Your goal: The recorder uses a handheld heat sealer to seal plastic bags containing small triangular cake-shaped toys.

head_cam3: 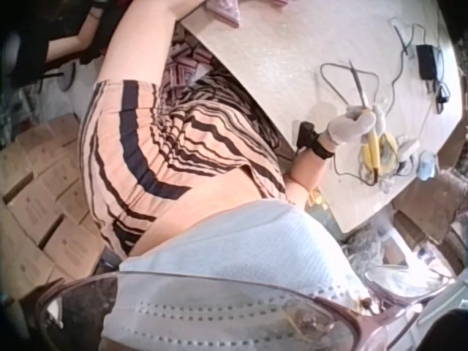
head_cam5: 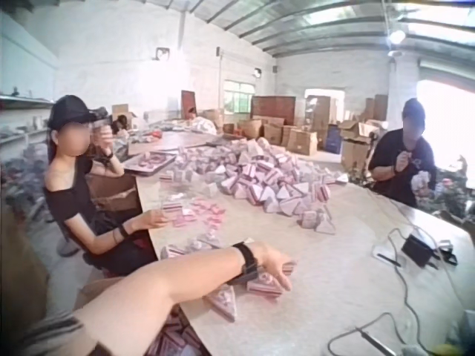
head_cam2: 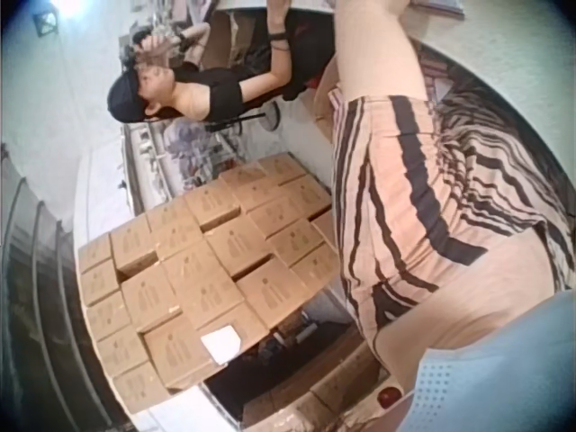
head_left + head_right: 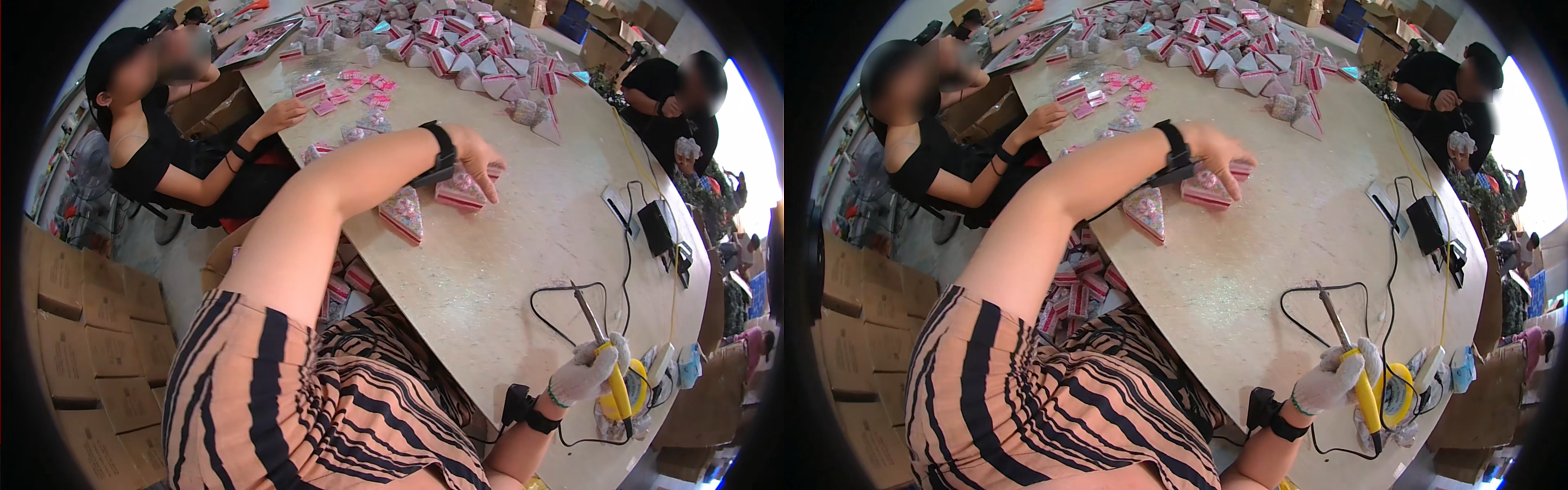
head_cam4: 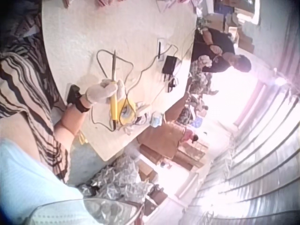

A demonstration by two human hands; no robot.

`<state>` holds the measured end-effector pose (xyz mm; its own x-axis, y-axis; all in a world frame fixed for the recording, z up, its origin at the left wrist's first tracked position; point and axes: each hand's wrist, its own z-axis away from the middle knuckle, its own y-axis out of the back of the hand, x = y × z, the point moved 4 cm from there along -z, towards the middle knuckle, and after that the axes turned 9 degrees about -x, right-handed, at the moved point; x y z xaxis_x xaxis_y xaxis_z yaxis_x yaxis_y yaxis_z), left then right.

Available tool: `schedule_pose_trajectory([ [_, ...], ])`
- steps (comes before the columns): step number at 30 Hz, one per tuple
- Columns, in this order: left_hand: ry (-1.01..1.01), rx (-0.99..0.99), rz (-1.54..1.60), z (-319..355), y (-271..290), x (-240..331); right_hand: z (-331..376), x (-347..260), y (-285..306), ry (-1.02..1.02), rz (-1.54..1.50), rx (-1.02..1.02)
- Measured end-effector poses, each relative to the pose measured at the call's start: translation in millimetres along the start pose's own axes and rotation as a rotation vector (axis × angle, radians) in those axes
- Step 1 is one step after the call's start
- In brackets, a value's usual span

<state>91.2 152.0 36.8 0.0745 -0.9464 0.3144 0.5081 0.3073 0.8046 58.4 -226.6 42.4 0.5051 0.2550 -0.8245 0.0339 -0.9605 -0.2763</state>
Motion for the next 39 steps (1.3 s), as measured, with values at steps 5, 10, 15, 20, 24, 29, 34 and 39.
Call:
schedule_pose_trajectory([
  [5, -0.077, -0.064, -0.042, 50, -40, 5, 0, 3, 2, -0.031, -0.021, -0.023],
  [10, -0.101, 0.031, -0.161, 107, -67, 23, 2, 5, -2, -0.04, 0.013, -0.042],
  [15, -0.068, 0.188, -0.26, 139, -97, 25, 3, 3, -1, -0.051, 0.041, -0.093],
  [20, -0.123, 0.262, -0.196, 139, -107, 16, 6, 8, -2, -0.037, 0.004, -0.126],
  [24, -0.13, 0.378, -0.236, 140, -106, 12, 8, 9, -6, -0.024, -0.006, -0.164],
  [29, -0.082, 0.396, -0.277, 138, -106, 18, 8, 12, -2, -0.066, -0.021, -0.171],
  [34, -0.09, 0.424, -0.261, 132, -103, 26, 9, 12, -6, -0.064, -0.02, -0.155],
  [39, -0.167, 0.446, -0.228, 121, -93, 44, 7, 9, -8, -0.047, -0.006, -0.154],
])
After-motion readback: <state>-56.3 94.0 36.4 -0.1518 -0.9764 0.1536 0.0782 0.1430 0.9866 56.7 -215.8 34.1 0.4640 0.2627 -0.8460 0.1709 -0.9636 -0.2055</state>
